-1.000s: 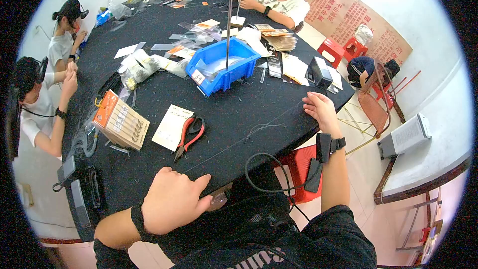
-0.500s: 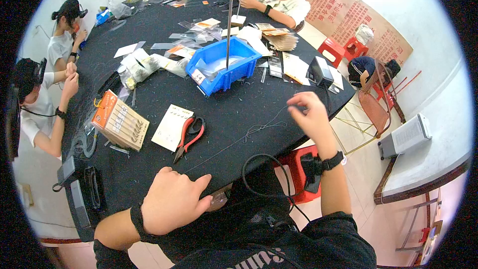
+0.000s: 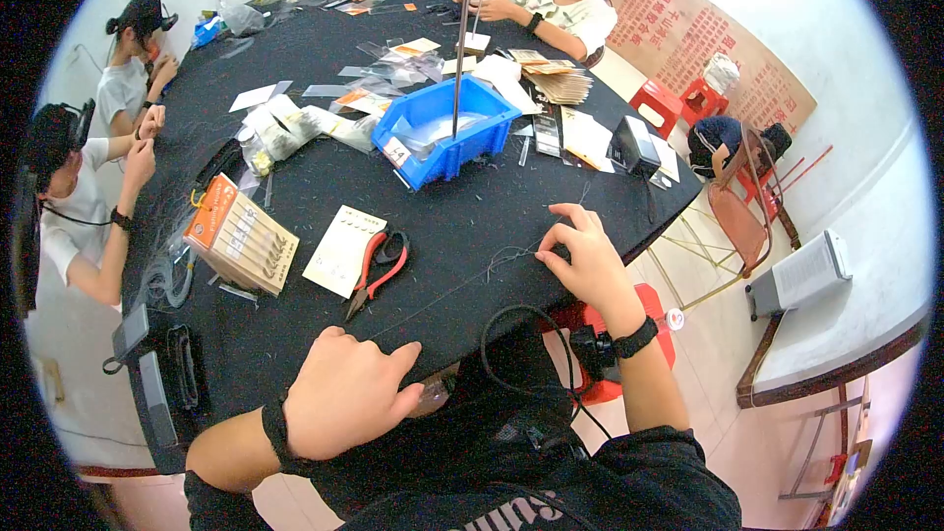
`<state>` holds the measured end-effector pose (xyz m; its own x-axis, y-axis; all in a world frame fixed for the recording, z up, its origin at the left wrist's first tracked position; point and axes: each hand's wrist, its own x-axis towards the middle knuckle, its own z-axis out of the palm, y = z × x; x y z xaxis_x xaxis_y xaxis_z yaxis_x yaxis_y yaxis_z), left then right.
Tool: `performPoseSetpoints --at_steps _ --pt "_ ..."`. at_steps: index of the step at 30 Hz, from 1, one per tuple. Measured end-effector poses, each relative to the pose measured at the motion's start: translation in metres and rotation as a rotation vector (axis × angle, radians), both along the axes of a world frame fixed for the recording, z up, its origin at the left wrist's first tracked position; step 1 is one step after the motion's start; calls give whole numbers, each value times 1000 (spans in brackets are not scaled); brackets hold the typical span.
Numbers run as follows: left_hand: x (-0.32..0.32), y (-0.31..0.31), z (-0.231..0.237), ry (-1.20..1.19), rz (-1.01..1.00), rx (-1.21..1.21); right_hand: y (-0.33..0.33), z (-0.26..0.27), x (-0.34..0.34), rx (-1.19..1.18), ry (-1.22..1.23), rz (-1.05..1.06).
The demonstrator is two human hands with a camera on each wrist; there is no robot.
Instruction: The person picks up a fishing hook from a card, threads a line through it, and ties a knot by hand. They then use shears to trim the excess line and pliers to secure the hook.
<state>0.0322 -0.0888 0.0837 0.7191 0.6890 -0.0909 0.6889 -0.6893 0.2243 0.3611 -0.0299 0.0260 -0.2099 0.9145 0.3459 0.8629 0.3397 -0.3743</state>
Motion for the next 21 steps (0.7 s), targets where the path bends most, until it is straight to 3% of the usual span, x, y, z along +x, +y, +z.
performPoseSetpoints --at_steps 11,18,21 --pt "0 1 -2 -4 7 -5 -9 13 -23 -86 100 188" --pt "1 1 -3 29 8 -30 -1 7 -10 22 66 23" --pt "0 0 -4 0 15 -22 1 3 -13 35 30 70"
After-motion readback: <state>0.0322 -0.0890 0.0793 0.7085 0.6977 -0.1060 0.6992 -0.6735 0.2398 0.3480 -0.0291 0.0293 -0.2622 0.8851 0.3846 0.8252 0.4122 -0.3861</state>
